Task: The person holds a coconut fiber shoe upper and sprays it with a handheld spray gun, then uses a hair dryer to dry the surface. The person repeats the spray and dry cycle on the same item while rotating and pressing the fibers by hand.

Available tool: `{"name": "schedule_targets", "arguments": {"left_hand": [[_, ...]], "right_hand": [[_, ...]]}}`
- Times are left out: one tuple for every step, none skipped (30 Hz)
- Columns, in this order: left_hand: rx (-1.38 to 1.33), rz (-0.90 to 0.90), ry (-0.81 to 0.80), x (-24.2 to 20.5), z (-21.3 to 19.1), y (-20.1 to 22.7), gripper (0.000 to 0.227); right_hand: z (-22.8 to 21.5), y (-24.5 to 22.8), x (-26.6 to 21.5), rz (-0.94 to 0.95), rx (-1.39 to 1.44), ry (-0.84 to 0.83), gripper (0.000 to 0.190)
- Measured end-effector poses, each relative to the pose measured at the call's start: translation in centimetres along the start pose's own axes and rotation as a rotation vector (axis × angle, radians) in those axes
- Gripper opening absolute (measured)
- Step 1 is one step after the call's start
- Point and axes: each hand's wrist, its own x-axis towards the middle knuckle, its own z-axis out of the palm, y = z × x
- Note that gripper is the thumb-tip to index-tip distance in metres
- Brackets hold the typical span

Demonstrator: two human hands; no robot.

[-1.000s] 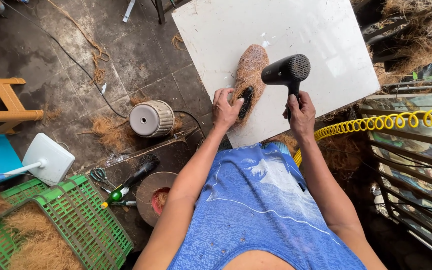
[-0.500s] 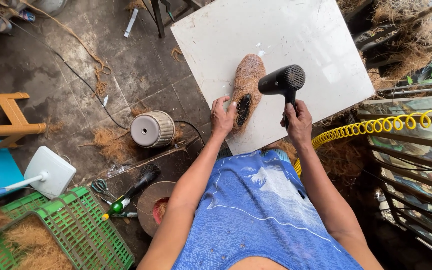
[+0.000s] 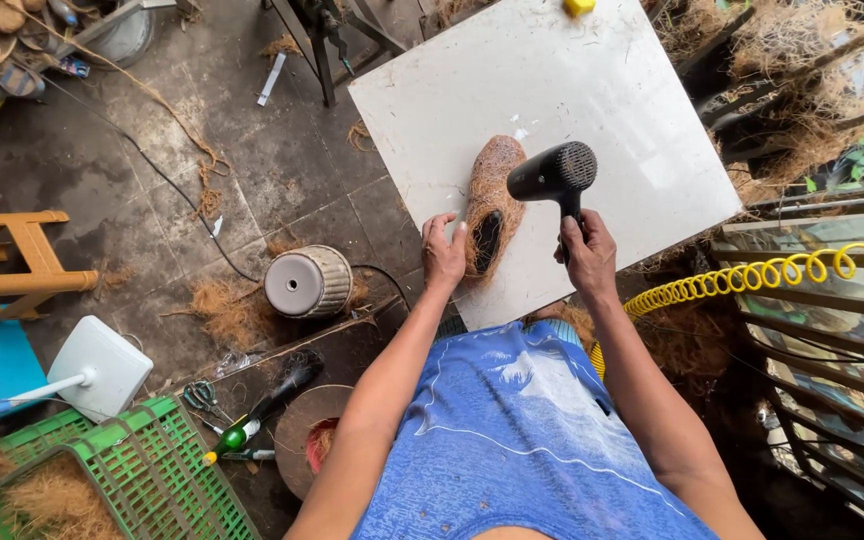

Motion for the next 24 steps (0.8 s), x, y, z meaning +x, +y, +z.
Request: {"name": "schedule_targets", "arguments": {"left_hand": [[0.0,0.001,0.004,0.0,-0.2,-0.1,0.032],[-0.004,-0.002,-0.007,0.1,-0.1,0.0,0.033],[-0.008,-0.004,-0.018,0.2,0.0,0.0,0.034],[-0.007,-0.005,-0.017,0.1,0.1,-0.2,0.034],[-0.002,0.001,-0.007,0.1,0.3,-0.4,0.032],[0.002,0.01,0.004,0.3,0.5,-0.5,0.031],[0.001,0.013,0.006,0.5,0.7,-0.4,0.031],[-0.006,-0.001,-0.002,0.5,0.8,-0.5,0.032],[-0.012,-0.014,-0.009,0.4,0.8,-0.6,0.033],[-0.014,-0.012,-0.011,0.5,0.9,-0.7,0.033],[-0.002,0.0,-0.001,0.5,0.9,-0.9,0.033],[0.01,0.012,0.011,0.5,1.0,-1.0,0.034],[0.009,0.014,0.011,0.2,0.8,-0.8,0.034],[0.002,0.006,0.005,0.2,0.6,-0.5,0.035],[-0.006,-0.002,-0.001,0.2,0.4,-0.2,0.036],[-0.01,0.001,-0.001,0.2,0.3,-0.1,0.036],[-0.005,-0.007,-0.014,0.2,0.3,0.0,0.035],[0.002,-0.017,-0.025,0.2,0.1,0.1,0.035],[0.001,-0.015,-0.023,0.0,-0.1,0.2,0.035],[-0.015,-0.038,-0.031,0.0,-0.1,0.4,0.035],[-0.031,-0.061,-0.04,0.1,-0.1,0.6,0.035],[-0.033,-0.059,-0.04,0.2,-0.1,0.5,0.035],[-0.026,-0.069,-0.026,0.3,-0.1,0.3,0.033],[-0.02,-0.078,-0.013,0.4,0.0,0.2,0.031]], "right_hand": [[0.2,0.0,0.0,-0.002,0.001,-0.003,0.023],[0.2,-0.1,0.0,-0.001,0.0,0.006,0.023],[0.2,-0.1,0.0,0.0,-0.001,0.015,0.023],[0.2,0.0,0.0,0.001,0.0,0.014,0.023],[0.3,0.1,-0.1,0.002,0.004,0.02,0.023],[0.3,0.1,0.2,-0.001,0.007,0.026,0.023],[0.2,-0.2,0.4,-0.004,0.008,0.025,0.023],[0.3,-0.3,0.3,-0.008,0.002,0.033,0.024],[0.3,-0.5,0.3,-0.011,-0.004,0.04,0.024],[0.2,-0.4,0.4,-0.013,-0.005,0.042,0.024],[0.2,-0.2,0.5,-0.01,0.001,0.058,0.025],[0.1,-0.1,0.6,-0.008,0.008,0.072,0.026],[-0.1,0.2,0.6,-0.01,0.008,0.073,0.026],[-0.2,0.4,0.7,-0.008,0.005,0.08,0.027],[-0.4,0.6,0.8,-0.006,0.002,0.086,0.027],[-0.6,0.6,0.8,-0.01,0.0,0.088,0.027],[-0.8,0.7,0.8,-0.005,0.004,0.102,0.027],[-0.8,0.8,0.8,0.001,0.009,0.113,0.027],[-0.9,0.7,0.5,-0.002,0.009,0.112,0.027],[-1.0,0.6,0.5,0.012,-0.003,0.115,0.027],[-1.1,0.5,0.4,0.027,-0.015,0.119,0.027],[-1.3,0.4,0.1,0.024,-0.016,0.119,0.027],[-1.3,0.4,-0.1,0.042,-0.024,0.107,0.029],[-1.5,0.3,-0.3,0.059,-0.035,0.095,0.03]]}}
